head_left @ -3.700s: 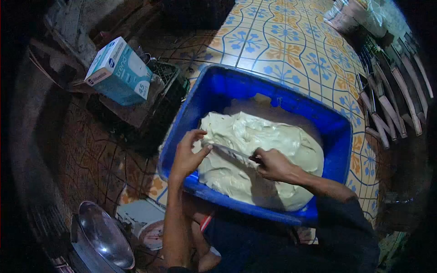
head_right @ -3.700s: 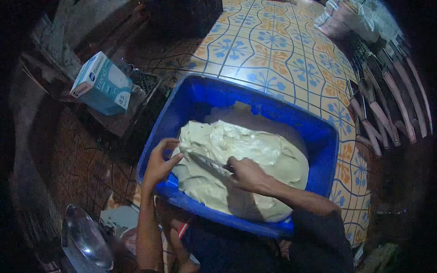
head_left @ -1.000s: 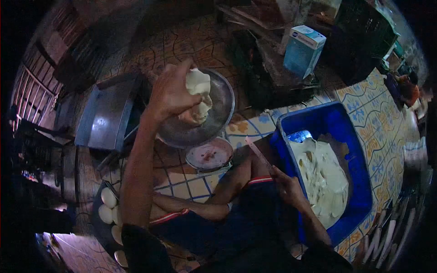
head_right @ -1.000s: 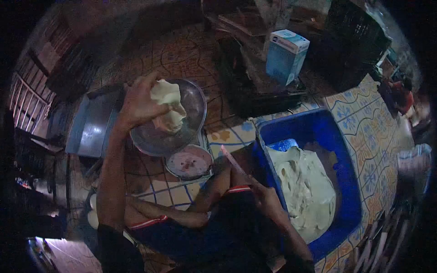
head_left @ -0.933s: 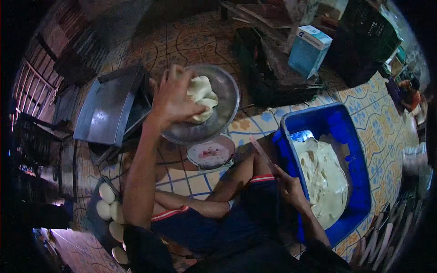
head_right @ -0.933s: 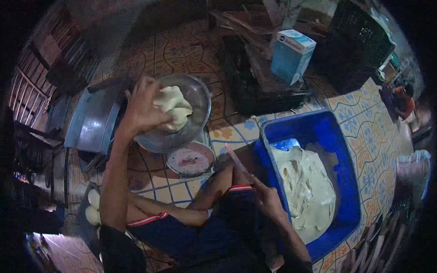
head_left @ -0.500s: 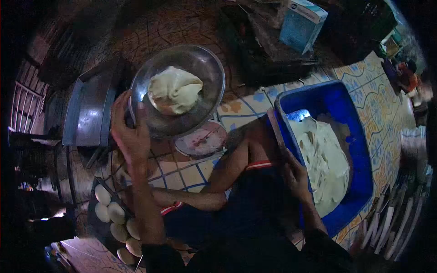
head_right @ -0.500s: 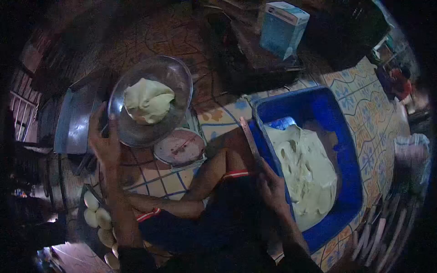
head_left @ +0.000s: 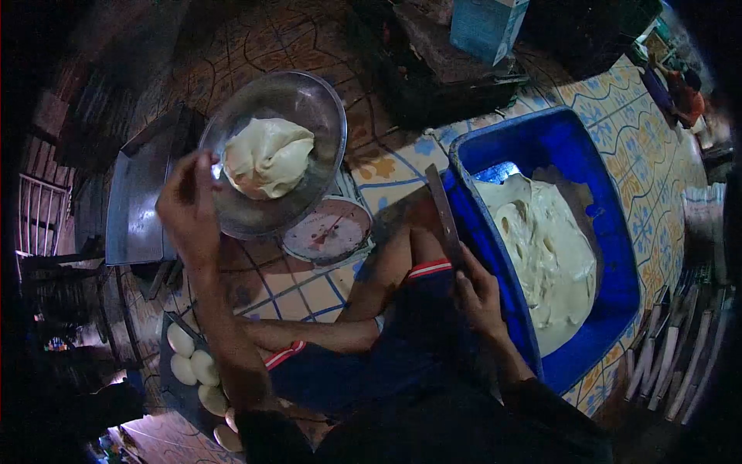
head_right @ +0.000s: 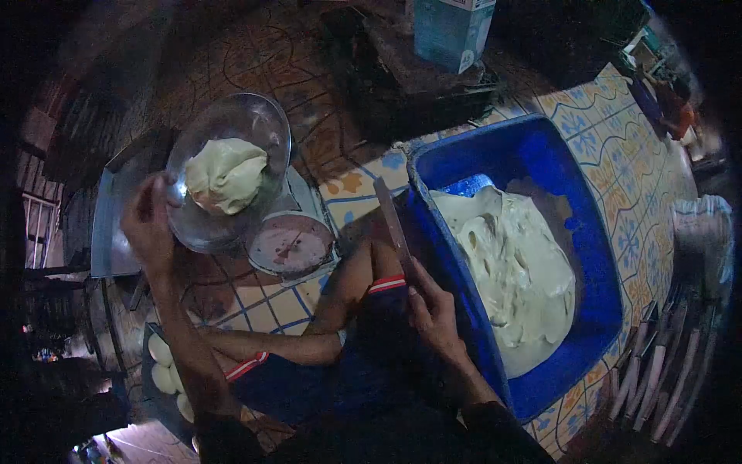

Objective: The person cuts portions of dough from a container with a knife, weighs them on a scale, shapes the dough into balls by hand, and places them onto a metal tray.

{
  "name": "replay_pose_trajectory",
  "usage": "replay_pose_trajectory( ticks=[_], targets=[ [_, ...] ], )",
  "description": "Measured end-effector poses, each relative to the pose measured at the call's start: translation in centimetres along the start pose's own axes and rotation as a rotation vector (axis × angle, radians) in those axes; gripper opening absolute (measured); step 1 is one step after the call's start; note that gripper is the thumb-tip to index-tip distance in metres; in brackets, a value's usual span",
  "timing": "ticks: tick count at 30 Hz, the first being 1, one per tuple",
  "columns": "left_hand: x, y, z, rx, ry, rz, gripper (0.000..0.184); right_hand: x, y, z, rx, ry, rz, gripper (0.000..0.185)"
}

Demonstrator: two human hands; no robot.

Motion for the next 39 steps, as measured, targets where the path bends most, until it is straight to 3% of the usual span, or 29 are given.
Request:
replay_pose_trajectory(
  ticks=[3,4,6,8,10,12,13,16,18,20,23,24,25,27,29,31,33,34,36,37,39],
  targets=[
    [-3.3,1.9,-1.3,-0.343,0.204,0.131,0.04,-1.6,0.3,3.0,-0.015,0.063,-0.01,0.049],
    [-4.6,2.1,-0.6,-0.446,0.319,0.168,0.046,-2.5,0.7,5.2,0.108,0.132,-0.032,0.049],
    [-6.9,1.7,-0.8,-0.387,0.406,0.372,0.044,-4.7,2.3,8.1,0.252,0.212,-0.036,0.05],
    [-8.1,1.9,-0.2,-0.415,0.479,0.391,0.038,-7.2,3.9,12.2,0.744,0.022,-0.074,0.05],
    [-7.9,2.7,-0.7,-0.453,0.546,0.417,0.033,-10.8,5.0,17.3,0.144,0.225,0.151,0.044],
    [-6.7,3.2,-2.9,-0.544,0.312,0.234,0.024,-15.6,9.1,18.9,0.378,0.285,0.108,0.037],
    [-6.1,3.5,-4.0,-0.43,0.247,0.178,0.021,-18.0,10.0,19.4,0.347,0.214,0.16,0.035],
    [-5.8,5.1,-4.7,-0.404,0.26,0.076,0.018,-22.9,7.2,17.9,0.398,0.045,0.213,0.038],
    [-5.7,6.1,-4.7,-0.352,0.247,0.013,0.021,-21.3,1.6,16.0,0.508,0.136,0.176,0.042],
    [-5.4,7.1,-5.0,-0.224,0.198,-0.02,0.025,-19.8,-2.5,14.2,0.323,0.131,0.318,0.046],
    [-5.2,5.3,-7.5,-0.237,0.071,-0.027,0.032,-21.5,0.5,16.3,0.364,0.248,0.272,0.049],
    [-5.0,4.5,-8.9,-0.247,0.01,-0.051,0.034,-22.7,2.6,17.9,0.321,0.173,0.379,0.05],
    [-4.0,3.3,-11.3,-0.1,-0.038,0.037,0.035,-23.7,4.2,19.3,0.283,0.097,0.49,0.051],
    [-2.8,2.3,-14.5,-0.115,-0.195,-0.043,0.033,-24.3,4.4,21.6,0.675,0.332,0.379,0.05],
    [-2.2,-0.4,-16.1,-0.14,-0.356,-0.155,0.032,-24.1,4.4,20.3,0.572,0.323,0.429,0.05],
    [-5.4,-7.1,-17.1,-0.337,-0.093,0.058,0.046,-23.9,3.3,18.3,0.377,0.291,0.567,0.05],
    [-10.2,-17.1,-18.8,-0.639,0.167,0.5,0.068,-23.2,1.6,15.4,0.168,0.25,0.704,0.05],
    [-10.7,-21.1,-18.3,-0.622,0.172,0.504,0.068,-22.6,0.7,13.8,0.057,0.227,0.766,0.051],
    [-11.4,-29.3,-19.1,-0.528,-0.268,1.39,0.05,-19.1,-0.1,10.5,-0.077,0.211,0.692,0.052],
    [-11.2,-29.0,-19.6,-0.526,-0.277,1.39,0.05,-17.2,0.0,8.3,0.062,0.17,0.659,0.051],
    [-8.3,-25.3,-20.6,-0.266,-0.319,1.053,0.045,-11.4,0.2,6.6,0.416,0.034,0.476,0.049]
  ],
)
Point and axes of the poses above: each hand's wrist, its own y-axis towards the middle knuckle, its own x-axis out of the back of the hand, z = x × y, the point moved 5 cm from there along y, towards the middle knuckle, and after that the axes turned 15 degrees about -z, right-handed, at the moved point
